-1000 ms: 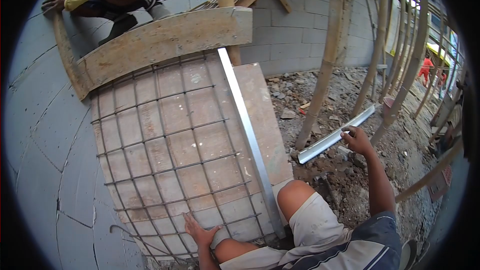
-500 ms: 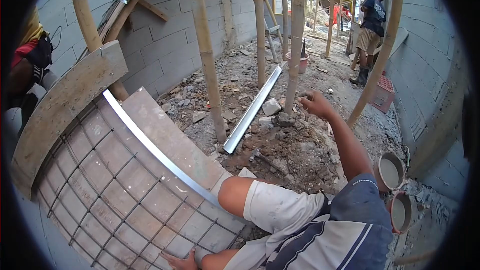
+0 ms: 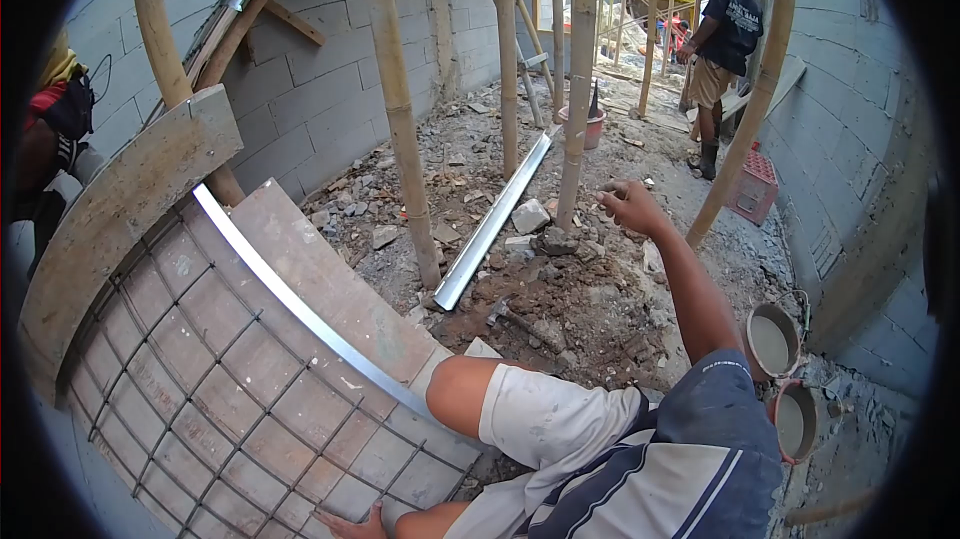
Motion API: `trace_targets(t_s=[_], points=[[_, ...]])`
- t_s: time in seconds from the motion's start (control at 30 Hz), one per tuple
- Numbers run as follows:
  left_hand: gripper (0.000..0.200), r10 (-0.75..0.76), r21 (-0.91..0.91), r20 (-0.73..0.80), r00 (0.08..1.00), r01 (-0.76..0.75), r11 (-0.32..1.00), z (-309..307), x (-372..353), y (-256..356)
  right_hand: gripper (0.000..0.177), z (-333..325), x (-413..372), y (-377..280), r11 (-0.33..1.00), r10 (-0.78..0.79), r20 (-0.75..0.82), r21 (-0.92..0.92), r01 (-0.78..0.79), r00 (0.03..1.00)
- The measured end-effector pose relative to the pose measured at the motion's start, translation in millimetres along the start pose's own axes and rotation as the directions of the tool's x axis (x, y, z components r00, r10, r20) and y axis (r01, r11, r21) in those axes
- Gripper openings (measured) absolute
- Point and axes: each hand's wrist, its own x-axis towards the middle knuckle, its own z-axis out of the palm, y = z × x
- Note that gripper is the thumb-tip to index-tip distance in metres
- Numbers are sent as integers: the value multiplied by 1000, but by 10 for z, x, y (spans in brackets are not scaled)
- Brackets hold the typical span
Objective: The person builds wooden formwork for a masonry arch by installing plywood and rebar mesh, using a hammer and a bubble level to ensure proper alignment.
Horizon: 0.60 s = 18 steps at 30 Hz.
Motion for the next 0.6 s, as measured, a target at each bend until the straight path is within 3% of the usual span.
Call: trace_targets(t_s=[0.17, 0.27, 0.37, 0.47, 0.6], points=[[135, -32, -136, 29, 999, 36, 990, -67, 5, 74, 35, -6, 55, -16, 1000, -20, -14, 1, 20, 1000], [134, 21, -139, 0, 1000, -21, 990, -118, 11, 117, 36, -17, 55, -81, 999, -31, -20, 15, 31, 999], [134, -26, -168, 6, 1000, 27, 985, -69, -9, 78, 36, -17, 74, -104, 1000, -31, -26, 3, 31, 999], [135, -75, -59, 42, 996, 77, 995, 11, 0, -21, 36, 0, 119, -111, 999, -44, -23, -17, 44, 999], [136, -31, -65, 10, 999, 31, 997, -22, -3, 11, 35, 35, 175, -97, 997, -74, -28, -10, 74, 997]])
